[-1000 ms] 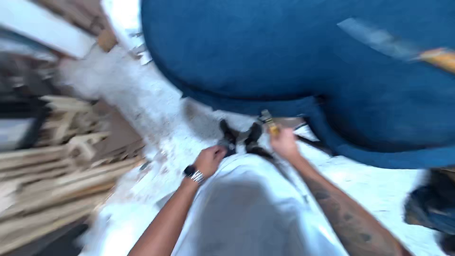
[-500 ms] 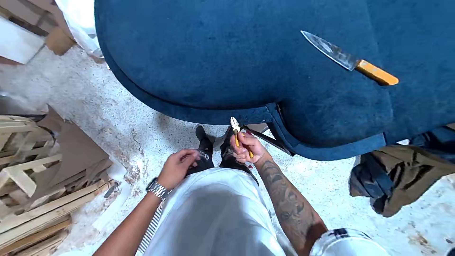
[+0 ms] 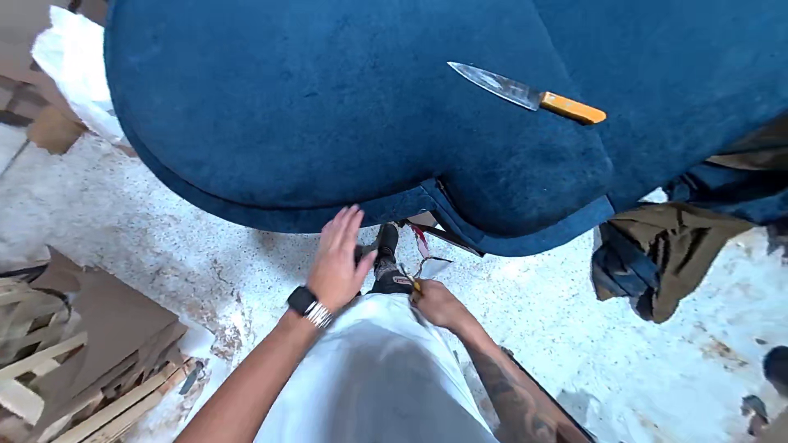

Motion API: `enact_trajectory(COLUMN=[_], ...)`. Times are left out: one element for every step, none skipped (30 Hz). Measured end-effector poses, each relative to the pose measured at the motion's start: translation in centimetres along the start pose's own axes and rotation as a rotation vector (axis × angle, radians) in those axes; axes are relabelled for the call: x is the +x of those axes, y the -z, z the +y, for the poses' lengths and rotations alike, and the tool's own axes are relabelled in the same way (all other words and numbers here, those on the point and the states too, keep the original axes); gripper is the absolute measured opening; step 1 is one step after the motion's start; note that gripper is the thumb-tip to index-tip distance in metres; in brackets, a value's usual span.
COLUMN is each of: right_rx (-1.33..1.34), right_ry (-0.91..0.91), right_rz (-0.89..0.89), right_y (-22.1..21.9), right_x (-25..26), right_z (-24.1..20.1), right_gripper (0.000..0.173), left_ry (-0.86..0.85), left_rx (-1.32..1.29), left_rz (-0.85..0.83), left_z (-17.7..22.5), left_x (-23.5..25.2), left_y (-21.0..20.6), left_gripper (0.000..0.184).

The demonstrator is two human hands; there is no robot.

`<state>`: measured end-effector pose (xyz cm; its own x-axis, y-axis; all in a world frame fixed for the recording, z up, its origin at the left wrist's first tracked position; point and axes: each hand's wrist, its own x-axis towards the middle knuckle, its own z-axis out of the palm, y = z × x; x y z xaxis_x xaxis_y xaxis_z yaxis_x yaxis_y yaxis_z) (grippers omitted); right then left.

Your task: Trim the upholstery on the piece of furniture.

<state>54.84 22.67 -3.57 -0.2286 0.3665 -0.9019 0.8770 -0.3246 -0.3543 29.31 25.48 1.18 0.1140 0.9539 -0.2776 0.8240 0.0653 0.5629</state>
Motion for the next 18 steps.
enact_trajectory(right_rx=[0.098,0.201,0.291,0.367,0.439,0.530,0.633,0.712,0.755,0.768,0.756,0.723,0.678,0.635,0.606,0.597,0.626,0.662], right_ry=[-0.041,-0.071,-0.098,-0.125,-0.140,-0.142,-0.134,-0.122,-0.118,-0.123,-0.143,-0.172,-0.200,-0.219,-0.222,-0.207,-0.176,-0.166], right_rz=[0.029,0.044,0.060,0.073,0.088,0.099,0.111,0.123,0.130,0.131,0.137,0.151,0.164,0.172,0.173,0.176,0.167,0.126], right_y=[0.2,0.4,0.6,0.8,0.9,1.0,1.1,1.1,1.2,0.9,0.4,0.0,-0.3,-0.9,-1.6,-1.6,-1.4,-1.5], right_x=[-0.5,-1.2,-2.1,-3.1,-4.1,-4.9,-5.3,-5.4,-5.5,-5.3,-5.0,-4.7,-4.6,-4.7,-4.9,-4.6,-3.3,-2.3], right_z=[1.5,2.7,3.7,4.5,5.3,6.0,6.6,7.2,7.8,8.1,8.3,8.5,9.0,9.5,10.1,10.5,10.8,11.2], right_gripper=[0.025,0.028,0.030,0.030,0.030,0.029,0.029,0.029,0.030,0.031,0.031,0.032,0.033,0.035,0.035,0.035,0.035,0.035], left_ry=[-0.069,-0.138,-0.211,-0.280,-0.353,-0.448,-0.563,-0.643,-0.648,-0.576,-0.460,-0.332,-0.236,-0.187,-0.196,-0.257,-0.378,-0.457], left_rx=[0.046,0.092,0.131,0.144,0.104,0.056,0.015,-0.032,-0.066,-0.079,-0.039,0.046,0.135,0.186,0.159,0.084,0.009,-0.054], left_rz=[0.003,-0.009,-0.053,-0.135,-0.228,-0.295,-0.298,-0.255,-0.165,-0.045,0.094,0.174,0.148,0.029,-0.089,-0.151,-0.096,-0.134], left_z=[1.2,2.4,3.6,4.8,5.8,6.5,6.6,6.6,6.9,7.0,6.9,6.5,5.8,5.4,5.5,5.5,4.5,3.4], left_x=[2.3,4.0,4.8,4.5,3.3,1.8,0.6,0.0,-0.1,0.5,1.6,3.1,3.9,3.3,1.2,-0.7,-1.3,-1.9], left_y=[-1.4,-2.9,-4.2,-5.3,-6.0,-6.4,-6.7,-6.7,-6.2,-5.3,-4.6,-4.6,-5.4,-6.8,-7.9,-8.7,-9.7,-9.8], left_gripper=[0.078,0.080,0.080,0.079,0.071,0.054,0.042,0.035,0.032,0.033,0.037,0.046,0.057,0.067,0.071,0.063,0.044,0.034])
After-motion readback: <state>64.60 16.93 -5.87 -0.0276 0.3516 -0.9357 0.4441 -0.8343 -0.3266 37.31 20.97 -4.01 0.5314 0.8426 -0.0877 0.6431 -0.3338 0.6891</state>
